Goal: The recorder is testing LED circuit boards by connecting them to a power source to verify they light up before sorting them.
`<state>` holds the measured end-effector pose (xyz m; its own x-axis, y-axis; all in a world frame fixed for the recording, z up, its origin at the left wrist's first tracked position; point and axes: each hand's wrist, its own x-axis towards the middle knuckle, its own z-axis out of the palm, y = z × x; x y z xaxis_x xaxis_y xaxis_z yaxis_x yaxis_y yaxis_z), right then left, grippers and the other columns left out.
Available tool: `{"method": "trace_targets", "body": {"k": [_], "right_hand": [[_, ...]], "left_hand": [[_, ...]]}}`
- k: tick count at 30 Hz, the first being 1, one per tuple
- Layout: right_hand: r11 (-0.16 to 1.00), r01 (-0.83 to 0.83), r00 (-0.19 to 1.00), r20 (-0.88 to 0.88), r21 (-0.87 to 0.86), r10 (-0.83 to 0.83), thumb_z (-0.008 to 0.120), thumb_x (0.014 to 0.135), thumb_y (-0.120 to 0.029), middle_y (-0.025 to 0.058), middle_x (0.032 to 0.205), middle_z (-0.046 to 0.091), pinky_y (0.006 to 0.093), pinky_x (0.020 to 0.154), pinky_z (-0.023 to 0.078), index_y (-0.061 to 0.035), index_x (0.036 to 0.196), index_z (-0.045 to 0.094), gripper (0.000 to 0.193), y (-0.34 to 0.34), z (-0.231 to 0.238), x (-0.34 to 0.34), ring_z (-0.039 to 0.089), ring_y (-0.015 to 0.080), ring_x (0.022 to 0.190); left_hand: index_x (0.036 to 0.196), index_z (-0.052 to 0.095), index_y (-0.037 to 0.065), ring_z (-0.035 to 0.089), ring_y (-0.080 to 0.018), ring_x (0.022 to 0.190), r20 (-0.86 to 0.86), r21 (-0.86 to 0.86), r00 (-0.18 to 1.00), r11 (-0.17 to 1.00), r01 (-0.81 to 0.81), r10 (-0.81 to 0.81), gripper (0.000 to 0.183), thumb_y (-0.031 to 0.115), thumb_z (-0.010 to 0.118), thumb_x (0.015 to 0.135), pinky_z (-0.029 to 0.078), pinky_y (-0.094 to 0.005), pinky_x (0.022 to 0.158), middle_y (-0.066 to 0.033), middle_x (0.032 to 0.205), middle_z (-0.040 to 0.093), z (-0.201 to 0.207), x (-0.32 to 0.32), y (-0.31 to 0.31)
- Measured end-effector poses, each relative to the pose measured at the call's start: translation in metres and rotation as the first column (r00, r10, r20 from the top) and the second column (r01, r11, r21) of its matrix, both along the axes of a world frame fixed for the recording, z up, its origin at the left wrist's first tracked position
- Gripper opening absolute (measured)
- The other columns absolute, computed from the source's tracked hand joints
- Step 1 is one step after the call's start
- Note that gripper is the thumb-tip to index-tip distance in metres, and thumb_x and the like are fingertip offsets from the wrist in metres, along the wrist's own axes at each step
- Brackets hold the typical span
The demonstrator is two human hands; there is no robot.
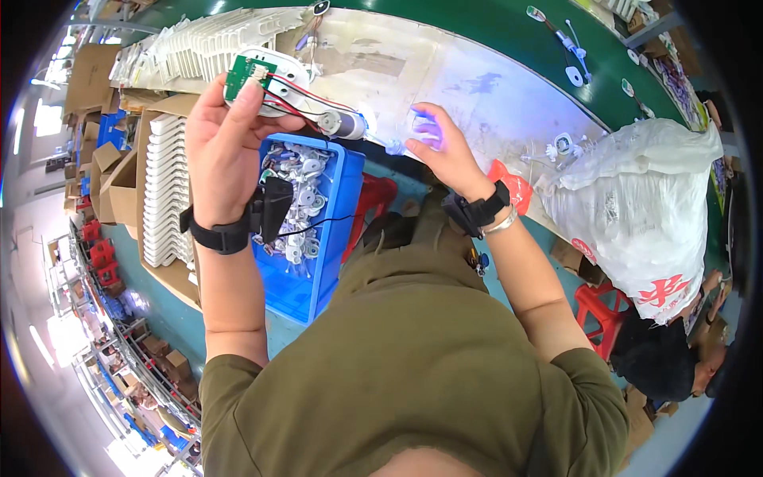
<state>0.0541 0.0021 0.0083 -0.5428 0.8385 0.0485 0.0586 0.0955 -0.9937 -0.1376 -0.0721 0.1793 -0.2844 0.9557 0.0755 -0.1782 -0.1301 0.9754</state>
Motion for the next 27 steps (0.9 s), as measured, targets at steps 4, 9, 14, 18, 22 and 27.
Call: {"method": "trace_targets", "body": {"k": [4,9,14,18,22,27], "right_hand": [[0.747,-0.397,0.886,-0.435,-0.533,0.16,0.05,0.081,-0.012,0.0054,0.106,0.046,0.0291,0.084,0.037,-0.0061,0.116,0.038,0.037,0.003,-0.004,-0.011,0.045,0.0186,0.099],[0.43,-0.633,0.752,-0.644,-0.644,0.144,0.046,0.083,-0.014,0.0098,0.104,0.049,0.0303,0.082,0.041,-0.0022,0.113,0.04,0.033,-0.021,-0.005,-0.02,0.05,0.0182,0.094],[0.572,-0.388,0.878,-0.478,-0.723,-0.007,0.047,0.082,-0.012,0.0074,0.092,0.054,0.0263,0.07,0.047,-0.0002,0.103,0.046,0.024,-0.019,0.007,-0.005,0.054,0.0145,0.082],[0.613,-0.377,0.895,-0.443,-0.694,0.049,0.047,0.082,-0.012,0.0078,0.088,0.055,0.0234,0.061,0.047,0.0003,0.103,0.047,0.024,-0.007,0.022,0.0,0.056,0.0148,0.073],[0.703,-0.276,0.926,-0.378,-0.655,0.011,0.046,0.083,-0.014,0.0088,0.087,0.056,0.0229,0.06,0.047,0.0011,0.103,0.047,0.025,-0.006,0.035,0.0,0.057,0.0153,0.07],[0.724,-0.308,0.914,-0.404,-0.617,0.045,0.044,0.084,-0.014,0.0095,0.089,0.056,0.023,0.062,0.046,0.0026,0.105,0.046,0.027,-0.01,0.044,0.003,0.057,0.0154,0.072]], "left_hand": [[0.097,0.047,-0.003,0.059,-0.0192,0.068,0.019,-0.003,0.999,0.999,0.051,-0.051,0.018,0.009,0.044,0.083,0.05,-0.028,0.06,-0.0125,0.086,0.057,0.008,-0.01,-0.011],[0.1,0.046,-0.003,0.058,-0.0204,0.071,0.05,0.079,0.985,0.984,0.162,-0.166,0.021,0.011,0.041,0.085,0.05,-0.03,0.061,-0.0129,0.089,0.056,0.011,-0.031,-0.021],[0.103,0.044,-0.001,0.058,-0.0203,0.074,0.038,0.094,0.998,0.994,0.054,-0.058,0.022,0.009,0.038,0.085,0.05,-0.0311,0.062,-0.0124,0.091,0.056,0.011,-0.05,-0.044],[0.104,0.045,0.0,0.058,-0.0191,0.077,0.046,0.087,0.999,0.996,0.006,-0.01,0.022,0.011,0.039,0.086,0.05,-0.0318,0.064,-0.0112,0.091,0.056,0.007,-0.062,-0.055],[0.102,0.046,0.001,0.058,-0.0183,0.078,0.045,0.095,0.999,0.995,-0.016,0.012,0.021,0.011,0.039,0.085,0.051,-0.0316,0.064,-0.011,0.091,0.057,0.006,-0.069,-0.065],[0.101,0.047,0.001,0.058,-0.0189,0.076,0.022,0.095,0.996,0.991,-0.093,0.091,0.02,0.01,0.04,0.085,0.05,-0.0313,0.065,-0.0109,0.088,0.058,0.006,-0.077,-0.074]]}}
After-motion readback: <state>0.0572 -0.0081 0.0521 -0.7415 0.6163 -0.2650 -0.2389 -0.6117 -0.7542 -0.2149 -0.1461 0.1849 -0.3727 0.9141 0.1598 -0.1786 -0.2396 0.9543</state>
